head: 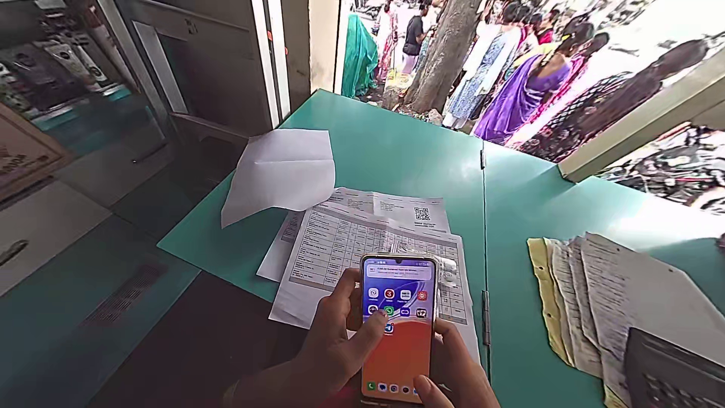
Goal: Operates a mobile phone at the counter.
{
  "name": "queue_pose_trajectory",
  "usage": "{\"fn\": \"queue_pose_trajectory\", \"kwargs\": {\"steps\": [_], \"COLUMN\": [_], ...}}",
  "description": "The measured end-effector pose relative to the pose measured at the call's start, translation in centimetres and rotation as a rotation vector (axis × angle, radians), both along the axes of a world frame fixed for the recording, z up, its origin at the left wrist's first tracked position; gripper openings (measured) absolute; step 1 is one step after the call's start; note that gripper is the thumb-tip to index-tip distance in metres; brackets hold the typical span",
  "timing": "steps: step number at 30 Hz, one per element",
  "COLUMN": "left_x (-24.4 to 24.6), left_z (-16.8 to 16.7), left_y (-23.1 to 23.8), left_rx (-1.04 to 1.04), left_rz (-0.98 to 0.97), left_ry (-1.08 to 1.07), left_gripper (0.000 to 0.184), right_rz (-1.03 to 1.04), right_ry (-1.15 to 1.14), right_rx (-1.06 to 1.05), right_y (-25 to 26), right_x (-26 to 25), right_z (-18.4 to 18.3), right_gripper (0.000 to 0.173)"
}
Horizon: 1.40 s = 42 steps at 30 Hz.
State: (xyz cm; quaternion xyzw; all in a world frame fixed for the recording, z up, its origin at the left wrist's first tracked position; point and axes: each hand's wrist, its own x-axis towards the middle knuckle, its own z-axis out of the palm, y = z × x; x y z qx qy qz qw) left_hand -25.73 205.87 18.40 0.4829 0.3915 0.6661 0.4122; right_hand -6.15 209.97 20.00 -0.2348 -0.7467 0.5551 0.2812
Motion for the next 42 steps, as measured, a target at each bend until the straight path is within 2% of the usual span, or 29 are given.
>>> {"fn": "queue_pose_trajectory", "kwargs": {"steps": [4,11,19,22,25,29,31,36,42], "left_x": [1.1,1.4,0.6,0.8,1.0,1.2,1.4,1.6,1.6], "left_z": [-0.1,-0.2,-0.4,-0.4,-0.4,-0.6,-0.6,-0.6,-0.6], "left_y": [0.2,-0.2,-0.9,-0.5,-0.4,-0.6,-0.7,-0.8,-1.0], "left_rx": [-0.029,-0.010,-0.039,-0.041,-0.037,-0.032,-0.043,-0.034,-0.041], "left_rz": [0.039,0.098,-0.048,-0.048,-0.034,-0.082,-0.104,-0.127,-0.108], "left_ry": [0.031,0.080,0.000,-0.083,-0.126,-0.103,-0.114,-0.131,-0.134], "left_gripper": [0.041,0.038,0.041,0.035,0.032,0.032,0.031,0.030,0.030], "right_rz": [0.000,0.032,0.030,0.023,-0.077,-0.409,-0.431,-0.386,-0.417], "right_ry": [-0.030,-0.028,0.015,0.022,-0.050,-0.177,-0.180,-0.229,-0.215], "right_rx": [0.013,0.003,-0.026,-0.008,0.140,0.609,0.765,0.845,0.830], "right_y": [0.2,0.3,0.3,0.3,0.4,1.2,1.6,1.1,1.1], "right_x": [0.9,1.1,1.4,1.6,2.0,1.5,1.0,0.0,0.8], "right_z": [-0.1,-0.4,-0.8,-0.5,0.0,0.8,1.1,0.9,0.3], "right_gripper": [0.050,0.050,0.049,0.056,0.067,0.069,0.066,0.059,0.056]}}
